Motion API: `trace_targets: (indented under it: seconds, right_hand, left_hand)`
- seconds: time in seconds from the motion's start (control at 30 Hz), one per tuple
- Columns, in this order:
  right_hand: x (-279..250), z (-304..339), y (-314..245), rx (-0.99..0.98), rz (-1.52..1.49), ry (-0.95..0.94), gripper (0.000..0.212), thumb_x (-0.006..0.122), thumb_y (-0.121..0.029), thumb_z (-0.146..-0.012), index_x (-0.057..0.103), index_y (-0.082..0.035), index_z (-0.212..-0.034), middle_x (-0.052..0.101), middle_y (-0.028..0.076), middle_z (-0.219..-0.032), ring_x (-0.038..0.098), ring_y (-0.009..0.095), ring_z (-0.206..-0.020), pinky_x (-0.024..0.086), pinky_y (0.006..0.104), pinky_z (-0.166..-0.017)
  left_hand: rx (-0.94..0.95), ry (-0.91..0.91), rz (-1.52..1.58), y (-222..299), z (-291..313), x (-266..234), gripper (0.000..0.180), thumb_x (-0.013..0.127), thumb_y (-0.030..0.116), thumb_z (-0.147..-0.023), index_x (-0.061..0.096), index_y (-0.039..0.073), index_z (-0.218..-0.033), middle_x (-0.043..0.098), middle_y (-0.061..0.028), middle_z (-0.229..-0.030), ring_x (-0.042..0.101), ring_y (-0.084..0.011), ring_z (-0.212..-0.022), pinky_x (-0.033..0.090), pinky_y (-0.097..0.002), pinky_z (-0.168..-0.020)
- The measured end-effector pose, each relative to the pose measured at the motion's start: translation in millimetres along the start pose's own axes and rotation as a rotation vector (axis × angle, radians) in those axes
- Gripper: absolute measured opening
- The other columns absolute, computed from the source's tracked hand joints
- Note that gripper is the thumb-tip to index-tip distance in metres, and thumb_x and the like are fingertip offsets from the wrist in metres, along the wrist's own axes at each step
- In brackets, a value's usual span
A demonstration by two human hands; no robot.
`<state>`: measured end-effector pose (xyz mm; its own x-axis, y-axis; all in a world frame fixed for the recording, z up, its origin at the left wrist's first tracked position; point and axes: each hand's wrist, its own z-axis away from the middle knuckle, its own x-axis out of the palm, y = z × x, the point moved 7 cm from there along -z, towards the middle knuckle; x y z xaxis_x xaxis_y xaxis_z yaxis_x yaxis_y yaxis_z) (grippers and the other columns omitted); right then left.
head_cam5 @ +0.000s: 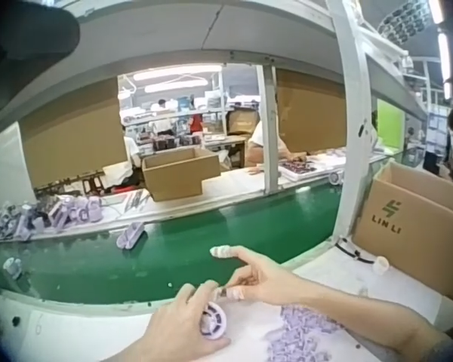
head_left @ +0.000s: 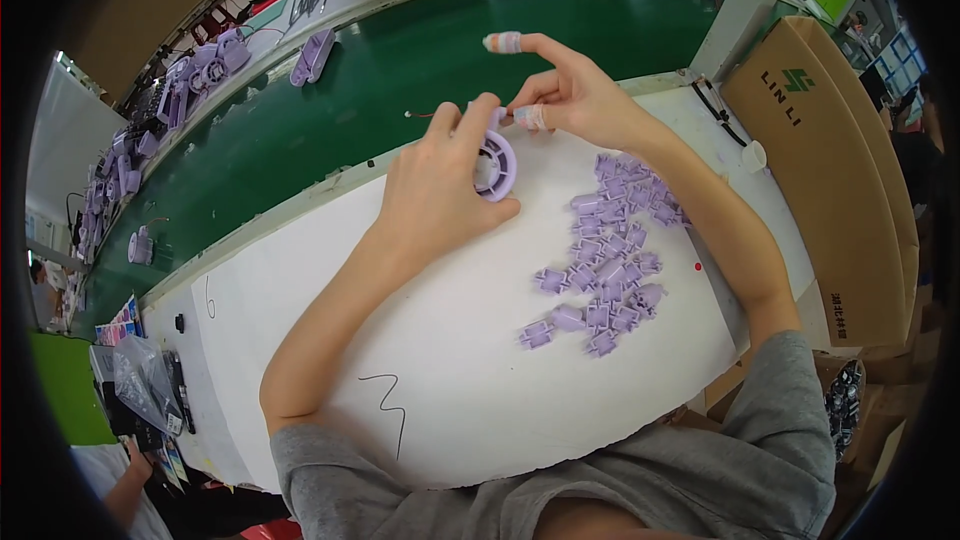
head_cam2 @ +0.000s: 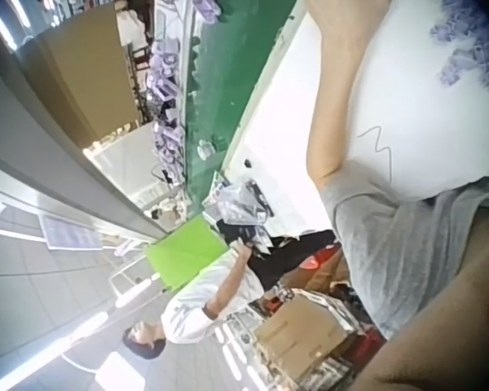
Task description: The person assembles small purple plastic parts into a circular electronic housing by hand, taking the parts from a cardboard box and inserting them into the housing.
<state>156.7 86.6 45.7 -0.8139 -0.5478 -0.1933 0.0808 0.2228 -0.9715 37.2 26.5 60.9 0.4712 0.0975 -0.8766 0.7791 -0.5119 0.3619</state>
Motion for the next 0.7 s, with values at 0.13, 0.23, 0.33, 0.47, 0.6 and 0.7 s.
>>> trace_targets:
  seconds: [0.13, 0.23, 0.33, 0.47, 0.6, 0.7]
  right_hand:
    - [-7.5, -0.1, -18.2, -0.151, 0.301, 0.126, 0.057, 0.056, 0.007, -0.075, 0.039, -0.007, -0.128, 0.06, 0.008, -0.098, 0.059, 0.011, -0.078, 0.046, 0.0258, -0.075]
    - [-17.3, -1.4, -20.2, -0.196, 0.442, 0.164, 0.052, 0.056, 0.007, -0.075, 0.041, -0.005, -0.124, 0.061, 0.008, -0.101, 0.059, 0.01, -0.078, 0.046, 0.0276, -0.076]
    - [-33.6, -2.4, -17.9, -0.251, 0.477, 0.219, 0.048, 0.057, 0.005, -0.076, 0.042, -0.004, -0.12, 0.062, 0.006, -0.101, 0.059, 0.011, -0.079, 0.045, 0.0275, -0.077]
    - [-50.2, -5.6, -7.6, -0.334, 0.49, 0.332, 0.037, 0.055, 0.005, -0.077, 0.047, -0.002, -0.112, 0.059, 0.008, -0.109, 0.059, 0.012, -0.083, 0.044, 0.0269, -0.079]
    - [-71.2, -2.1, 7.1, -0.262, 0.312, 0.474, 0.028, 0.053, 0.002, -0.079, 0.05, -0.001, -0.107, 0.061, 0.008, -0.1, 0.059, 0.012, -0.09, 0.045, 0.0264, -0.079]
    - [-38.9, -2.8, -5.2, -0.19, 0.316, 0.242, 0.024, 0.054, -0.001, -0.08, 0.055, -0.001, -0.105, 0.062, 0.007, -0.093, 0.06, 0.013, -0.084, 0.047, 0.0266, -0.075]
  left_hand:
    - [-0.015, 0.044, 0.161, -8.5, -2.2, -5.9, 0.067, 0.068, 0.017, -0.052, 0.044, 0.006, -0.113, 0.052, -0.0143, -0.088, 0.058, -0.0323, -0.074, 0.048, -0.0392, -0.065]
    - [-0.027, 0.024, 0.145, -8.8, -4.5, -4.6, 0.067, 0.068, 0.017, -0.051, 0.044, 0.006, -0.113, 0.052, -0.0147, -0.089, 0.057, -0.0325, -0.076, 0.048, -0.0396, -0.066]
    - [-0.023, 0.035, 0.167, -9.5, -7.6, -8.4, 0.066, 0.068, 0.019, -0.052, 0.045, 0.008, -0.113, 0.053, -0.0139, -0.089, 0.057, -0.0328, -0.077, 0.047, -0.0403, -0.067]
    - [-0.1, 0.013, 0.024, -28.8, -14.1, -16.5, 0.066, 0.07, 0.023, -0.051, 0.047, 0.011, -0.112, 0.057, -0.0122, -0.093, 0.059, -0.0313, -0.082, 0.048, -0.0387, -0.07]
    - [-0.258, -0.034, -0.049, -72.8, -37.8, -26.0, 0.07, 0.071, 0.034, -0.052, 0.049, 0.009, -0.114, 0.06, -0.0139, -0.1, 0.059, -0.031, -0.088, 0.047, -0.0379, -0.078]
    - [-0.379, -0.078, -0.139, -130.7, -56.5, -34.5, 0.074, 0.069, 0.04, -0.054, 0.048, 0.007, -0.117, 0.06, -0.0159, -0.103, 0.058, -0.0311, -0.094, 0.047, -0.0374, -0.08]
